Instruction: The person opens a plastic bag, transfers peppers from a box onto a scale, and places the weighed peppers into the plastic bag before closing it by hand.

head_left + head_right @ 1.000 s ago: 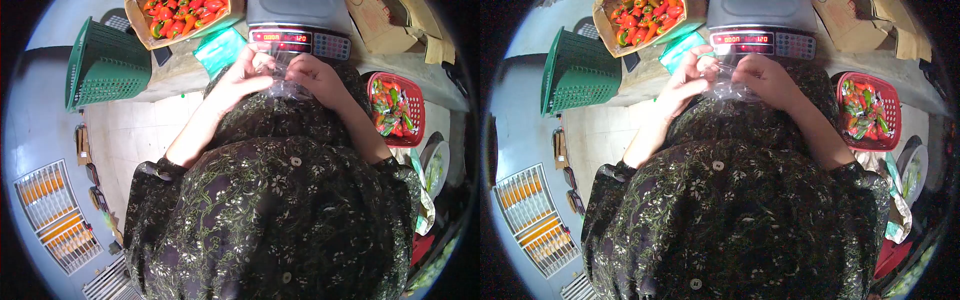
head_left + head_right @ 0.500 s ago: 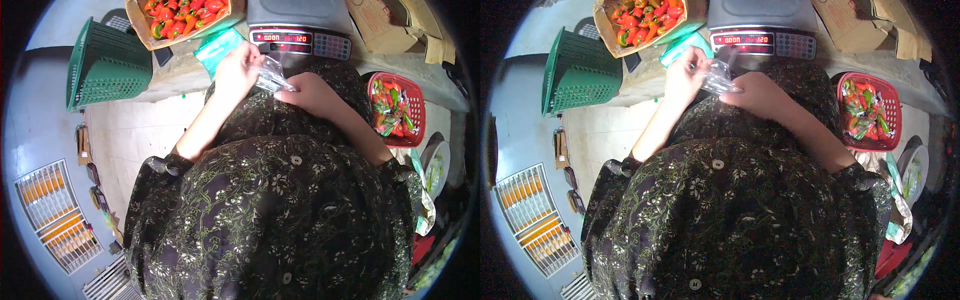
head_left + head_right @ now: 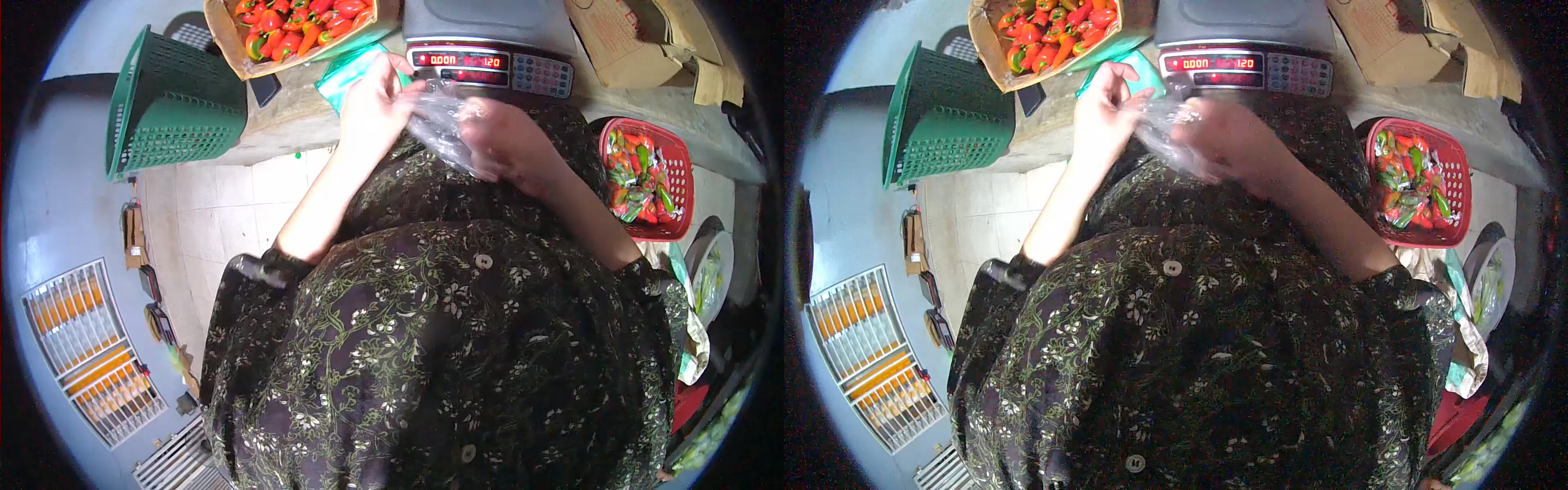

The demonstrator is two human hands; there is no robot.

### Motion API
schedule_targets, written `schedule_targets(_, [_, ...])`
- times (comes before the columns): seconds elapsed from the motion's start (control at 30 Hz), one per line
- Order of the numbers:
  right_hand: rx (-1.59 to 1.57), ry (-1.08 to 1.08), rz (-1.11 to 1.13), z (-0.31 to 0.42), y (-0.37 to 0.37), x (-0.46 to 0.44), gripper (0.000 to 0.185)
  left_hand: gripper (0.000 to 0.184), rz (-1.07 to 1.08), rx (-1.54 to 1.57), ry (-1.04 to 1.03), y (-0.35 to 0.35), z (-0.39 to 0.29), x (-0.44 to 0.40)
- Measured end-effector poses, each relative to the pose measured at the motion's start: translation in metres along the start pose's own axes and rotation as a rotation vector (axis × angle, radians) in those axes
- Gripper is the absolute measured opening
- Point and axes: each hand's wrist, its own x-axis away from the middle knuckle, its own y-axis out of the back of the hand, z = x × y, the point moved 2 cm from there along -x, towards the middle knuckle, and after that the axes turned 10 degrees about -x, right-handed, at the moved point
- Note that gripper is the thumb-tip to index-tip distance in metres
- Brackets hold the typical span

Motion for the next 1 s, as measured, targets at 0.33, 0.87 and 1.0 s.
schedule_targets(0.33, [0.004,0.051,-0.351,-0.031,0.054,-0.021,0.027,0.022,0.726,0.71,0.024,-0.019,-0.047,0.033])
schedule_targets(0.87, [-0.041,-0.067,-0.388,-0.082,0.095,-0.038,0.025,0.076,0.6,-0.726,0.149,-0.063,0.062,-0.012])
schedule_targets(1.0, [-0.249,-0.104,-0.024,-0.135,0.084,-0.037,0.049,0.079,0.539,-0.547,-0.024,-0.083,0.045,-0.014])
